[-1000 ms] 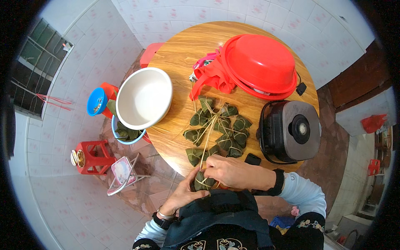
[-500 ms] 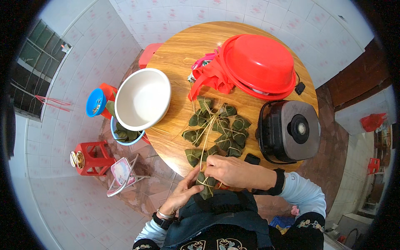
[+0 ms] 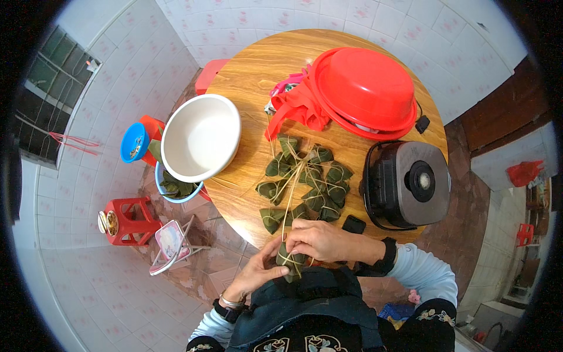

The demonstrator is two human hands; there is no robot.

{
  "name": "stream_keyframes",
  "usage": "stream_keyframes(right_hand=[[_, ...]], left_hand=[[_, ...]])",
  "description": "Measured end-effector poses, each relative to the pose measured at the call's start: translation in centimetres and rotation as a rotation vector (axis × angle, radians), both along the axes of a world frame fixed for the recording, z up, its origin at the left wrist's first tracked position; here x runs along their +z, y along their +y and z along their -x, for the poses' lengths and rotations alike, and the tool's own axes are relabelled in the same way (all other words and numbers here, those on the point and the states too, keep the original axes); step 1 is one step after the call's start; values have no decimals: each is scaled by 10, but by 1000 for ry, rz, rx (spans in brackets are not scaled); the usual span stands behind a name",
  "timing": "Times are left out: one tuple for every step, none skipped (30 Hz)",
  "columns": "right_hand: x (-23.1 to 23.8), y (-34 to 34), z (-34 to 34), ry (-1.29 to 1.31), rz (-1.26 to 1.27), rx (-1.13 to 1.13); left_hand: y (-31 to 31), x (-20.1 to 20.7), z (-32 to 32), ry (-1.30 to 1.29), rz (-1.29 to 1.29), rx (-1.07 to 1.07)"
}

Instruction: Wrapping and tying bundles of sticky rice dumplings in leaves.

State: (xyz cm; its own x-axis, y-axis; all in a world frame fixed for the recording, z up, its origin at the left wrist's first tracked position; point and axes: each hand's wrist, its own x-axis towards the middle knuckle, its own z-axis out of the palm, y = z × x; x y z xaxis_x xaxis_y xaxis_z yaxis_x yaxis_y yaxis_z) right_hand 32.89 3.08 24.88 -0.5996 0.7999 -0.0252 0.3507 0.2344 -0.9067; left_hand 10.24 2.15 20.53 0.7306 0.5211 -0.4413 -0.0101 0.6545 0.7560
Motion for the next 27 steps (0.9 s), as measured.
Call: stream_keyframes(right_hand=[[0,-1,1,29,10,-35],[-1,-3,3,59,21,-70],[-1,-5,4,59,20,-71],[-1,-7,6,79,0,-57],[0,-8,8,100,-21,-44],[2,-9,8,99,-22,-45],[4,-9,9,34,-123,-18],[6,-9,9,-31,-224,9],[10,-8,10,-29,-225,10],[15,-6,9,-86,-257,36],[18,-5,10,-143,-290,62],[18,-4,12,-142,-291,63],[18,-4,15,-196,-329,108],[18,-4,18,-250,-368,155],[17,-4,21,-252,-371,152],[12,-2,24,-270,-415,224],[10,-1,26,-288,-459,296],[9,-2,29,-267,-492,274],[10,-2,32,-268,-495,273],[10,-2,34,-173,-490,167],[10,-3,36,-78,-482,60],[11,-5,41,-75,-485,65],[12,-8,47,-13,-546,46],[13,-13,54,49,-605,27],[17,-21,63,145,-647,51],[21,-30,70,162,-632,85],[24,-37,75,180,-617,120]], left_hand=[[0,4,-1,-18,-7,0],[0,6,-1,-36,-15,-1],[1,8,-2,-37,-15,-2],[2,9,-3,-22,-14,-26],[4,10,-3,-8,-13,-50],[4,9,-4,-9,-14,-52],[5,7,-4,-4,-58,-73],[5,7,-5,1,-103,-94],[6,7,-5,2,-103,-93],[5,8,-6,-1,-91,-75],[5,8,-6,-3,-79,-56],[5,9,-6,-3,-81,-55],[6,10,-7,17,-94,-75],[6,11,-8,38,-109,-94],[5,11,-7,36,-112,-96],[5,9,-7,111,-137,-150],[5,8,-6,186,-163,-204],[6,9,-5,185,-168,-205],[6,11,-4,143,-86,-151],[6,11,-2,101,-4,-98],[7,8,-2,100,-6,-100],[8,3,0,69,-88,-43],[9,0,1,39,-170,12],[8,0,1,42,-171,17],[11,-1,0,-12,-96,60],[12,-1,-2,-63,-16,100],[13,3,-2,-64,-16,93]])
